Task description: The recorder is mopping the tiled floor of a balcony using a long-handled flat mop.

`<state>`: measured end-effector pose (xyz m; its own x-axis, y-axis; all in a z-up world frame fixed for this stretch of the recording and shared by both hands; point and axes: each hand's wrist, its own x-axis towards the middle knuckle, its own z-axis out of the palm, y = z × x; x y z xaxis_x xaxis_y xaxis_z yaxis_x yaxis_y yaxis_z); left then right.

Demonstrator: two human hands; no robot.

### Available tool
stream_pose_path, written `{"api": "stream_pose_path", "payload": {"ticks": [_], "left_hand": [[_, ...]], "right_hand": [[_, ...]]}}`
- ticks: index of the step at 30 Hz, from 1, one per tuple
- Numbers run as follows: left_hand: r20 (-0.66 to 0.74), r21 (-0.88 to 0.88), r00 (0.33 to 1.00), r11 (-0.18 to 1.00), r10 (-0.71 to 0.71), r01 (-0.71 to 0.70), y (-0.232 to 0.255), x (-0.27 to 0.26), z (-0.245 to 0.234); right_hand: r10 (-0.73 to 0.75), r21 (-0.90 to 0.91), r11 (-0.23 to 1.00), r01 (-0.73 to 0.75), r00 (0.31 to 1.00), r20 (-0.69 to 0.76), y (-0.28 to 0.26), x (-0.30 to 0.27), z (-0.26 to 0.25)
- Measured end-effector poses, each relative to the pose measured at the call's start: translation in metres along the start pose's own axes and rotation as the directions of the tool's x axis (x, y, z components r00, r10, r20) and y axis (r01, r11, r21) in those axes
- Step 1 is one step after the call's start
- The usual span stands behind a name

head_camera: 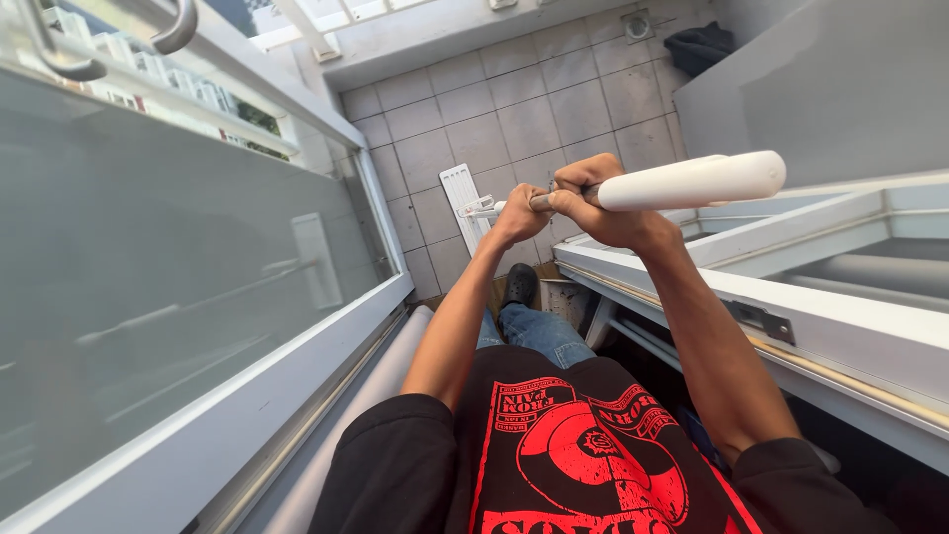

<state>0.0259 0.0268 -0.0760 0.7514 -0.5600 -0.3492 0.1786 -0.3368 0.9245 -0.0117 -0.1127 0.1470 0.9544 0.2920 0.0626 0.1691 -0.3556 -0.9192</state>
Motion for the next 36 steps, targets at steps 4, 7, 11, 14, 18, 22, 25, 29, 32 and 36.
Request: {"api": "stream_pose_path", "payload": {"ticks": [4,7,11,14,18,22,25,29,32,36], "left_hand": [[0.044,-0.042,0.998,0.999,0.034,-0.032,0.006,0.015,0.027],[0.06,-0.047,0.998,0.999,0.024,-0.021,0.016,0.02,0.043],[0.104,-0.182,0.988,0.979,0.114,-0.093,0.022,0.026,0.062],[0.118,-0.278,0.975,0.949,0.19,-0.151,0.008,0.037,0.076],[0.055,-0.307,0.954,0.914,0.294,-0.264,-0.033,0.066,0.106],[0.041,-0.247,0.974,0.947,0.224,-0.207,0.008,0.054,0.109],[0.014,-0.276,0.961,0.925,0.275,-0.261,-0.017,0.068,0.127],[-0.024,-0.259,0.942,0.908,0.336,-0.33,-0.043,0.081,0.143],[-0.038,-0.164,0.946,0.932,0.322,-0.324,-0.027,0.073,0.129],[0.008,-0.04,0.951,0.951,0.308,-0.308,-0.002,0.055,0.109]], "right_hand": [[0.031,0.046,0.998,-0.03,0.999,-0.019,-0.001,-0.015,-0.018],[0.108,0.018,0.994,-0.108,0.994,-0.026,-0.003,-0.026,-0.027],[0.166,-0.043,0.985,-0.168,0.985,-0.041,-0.01,-0.036,-0.033],[0.152,-0.058,0.986,-0.154,0.988,-0.035,-0.003,-0.04,-0.033],[0.102,-0.044,0.994,-0.105,0.993,-0.062,0.007,-0.048,-0.037],[0.154,-0.088,0.983,-0.161,0.985,-0.08,0.013,-0.056,-0.042],[0.185,-0.087,0.977,-0.194,0.978,-0.099,0.016,-0.061,-0.041],[0.185,-0.085,0.978,-0.192,0.979,-0.085,0.018,-0.066,-0.039],[0.187,-0.091,0.977,-0.192,0.98,-0.069,0.017,-0.061,-0.036],[0.155,-0.075,0.985,-0.156,0.988,-0.02,0.009,-0.059,-0.033]]}}
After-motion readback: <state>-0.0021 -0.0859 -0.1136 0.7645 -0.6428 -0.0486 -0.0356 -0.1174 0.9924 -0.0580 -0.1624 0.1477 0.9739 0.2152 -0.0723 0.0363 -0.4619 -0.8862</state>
